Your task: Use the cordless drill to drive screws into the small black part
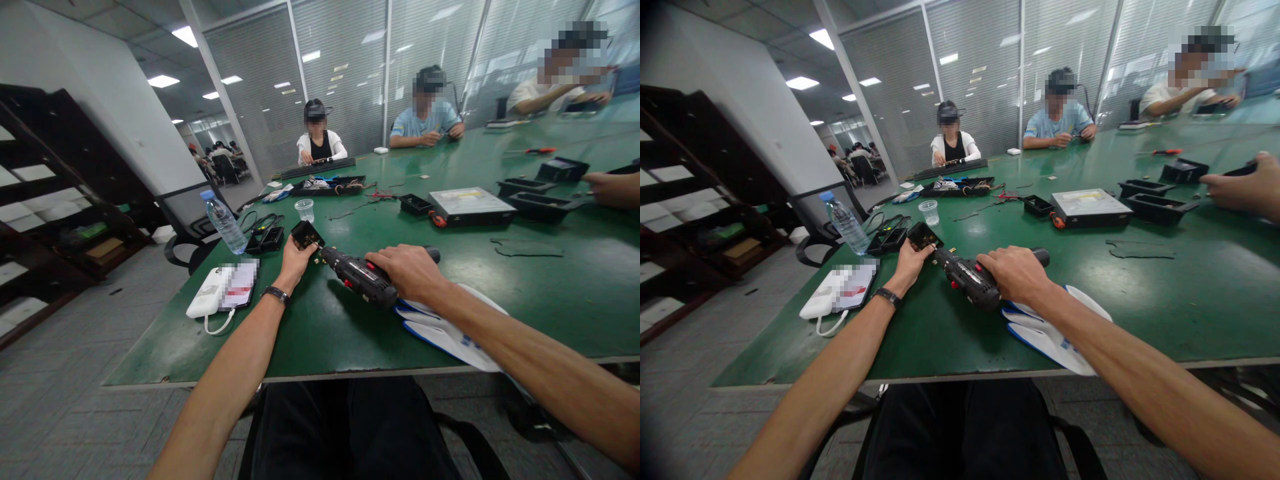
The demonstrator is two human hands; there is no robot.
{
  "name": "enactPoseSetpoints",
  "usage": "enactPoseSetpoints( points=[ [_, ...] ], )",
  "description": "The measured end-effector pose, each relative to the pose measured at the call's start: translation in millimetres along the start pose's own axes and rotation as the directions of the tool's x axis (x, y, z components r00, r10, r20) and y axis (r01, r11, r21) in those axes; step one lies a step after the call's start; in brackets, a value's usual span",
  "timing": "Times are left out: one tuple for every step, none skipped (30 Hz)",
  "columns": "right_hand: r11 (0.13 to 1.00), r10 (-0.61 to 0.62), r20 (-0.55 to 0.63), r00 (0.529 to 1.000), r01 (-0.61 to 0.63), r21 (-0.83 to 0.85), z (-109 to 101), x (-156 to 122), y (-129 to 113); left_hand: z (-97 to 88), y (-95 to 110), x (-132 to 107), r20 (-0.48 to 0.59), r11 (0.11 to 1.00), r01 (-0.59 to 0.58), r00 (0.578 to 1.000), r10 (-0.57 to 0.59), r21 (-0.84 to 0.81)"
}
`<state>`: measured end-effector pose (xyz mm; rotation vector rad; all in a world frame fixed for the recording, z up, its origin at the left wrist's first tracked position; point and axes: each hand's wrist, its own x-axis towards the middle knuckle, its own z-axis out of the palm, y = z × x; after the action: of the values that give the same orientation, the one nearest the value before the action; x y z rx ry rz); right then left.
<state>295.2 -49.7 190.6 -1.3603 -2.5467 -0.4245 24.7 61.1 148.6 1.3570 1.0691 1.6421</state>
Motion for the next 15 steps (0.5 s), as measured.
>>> enactPoseSetpoints(
  points=[
    [1.0, -0.003, -0.004, 1.0, 0.003, 0.0, 0.4, -0.1, 0.2, 0.0, -0.3, 0.0, 0.001, 1.0, -0.002, 1.0, 0.002, 0.001],
    [1.0, -0.006, -0.009, 1.0, 0.006, -0.001, 0.8, -0.2, 0.4, -0.1, -0.7, 0.1, 0.002, 1.0, -0.007, 1.0, 0.007, 0.005],
    [1.0, -0.008, -0.014, 1.0, 0.008, -0.002, 1.2, -0.3, 0.8, -0.2, -1.1, 0.1, 0.003, 1.0, -0.014, 1.0, 0.014, 0.011],
    [1.0, -0.011, -0.017, 1.0, 0.011, -0.003, 1.7, -0.4, 1.1, -0.4, -1.5, 0.2, 0.003, 1.0, -0.023, 1.0, 0.023, 0.019],
    [1.0, -0.012, -0.02, 1.0, 0.012, -0.005, 2.0, -0.5, 1.5, -0.5, -1.9, 0.2, 0.002, 0.999, -0.031, 1.0, 0.031, 0.027],
    [1.0, -0.014, -0.021, 1.0, 0.014, -0.005, 2.2, -0.5, 1.7, -0.7, -2.1, 0.1, 0.001, 0.999, -0.038, 0.999, 0.037, 0.034],
    [1.0, -0.015, -0.022, 1.0, 0.015, -0.006, 2.2, -0.6, 1.9, -0.8, -2.3, 0.1, 0.001, 0.998, -0.041, 0.999, 0.041, 0.038],
    [1.0, -0.018, -0.022, 1.0, 0.017, -0.005, 2.0, -0.7, 1.9, -0.8, -2.2, 0.0, 0.001, 0.998, -0.043, 0.999, 0.043, 0.04],
    [1.0, -0.019, -0.02, 1.0, 0.019, -0.003, 1.7, -0.8, 1.8, -0.8, -2.1, -0.1, 0.002, 0.998, -0.043, 0.999, 0.043, 0.041],
    [1.0, -0.018, -0.018, 1.0, 0.018, -0.001, 1.3, -0.9, 1.5, -0.8, -1.9, -0.2, 0.003, 0.998, -0.042, 0.999, 0.042, 0.04],
    [1.0, -0.015, -0.015, 1.0, 0.015, 0.002, 0.9, -1.0, 1.3, -0.7, -1.5, -0.3, 0.002, 0.998, -0.042, 0.999, 0.042, 0.04],
    [1.0, -0.011, -0.01, 1.0, 0.012, 0.004, 0.6, -1.0, 1.0, -0.6, -1.2, -0.4, 0.001, 0.998, -0.042, 0.999, 0.042, 0.039],
    [1.0, -0.008, -0.006, 1.0, 0.009, 0.006, 0.4, -0.9, 0.7, -0.4, -0.8, -0.5, -0.001, 0.998, -0.041, 0.999, 0.041, 0.037],
    [1.0, -0.006, -0.002, 1.0, 0.006, 0.008, 0.3, -0.9, 0.6, -0.3, -0.4, -0.6, -0.003, 0.999, -0.039, 0.999, 0.039, 0.034],
    [1.0, -0.005, -0.001, 1.0, 0.005, 0.01, 0.4, -0.7, 0.5, -0.1, -0.1, -0.6, -0.003, 0.999, -0.036, 0.999, 0.036, 0.029]
  ],
)
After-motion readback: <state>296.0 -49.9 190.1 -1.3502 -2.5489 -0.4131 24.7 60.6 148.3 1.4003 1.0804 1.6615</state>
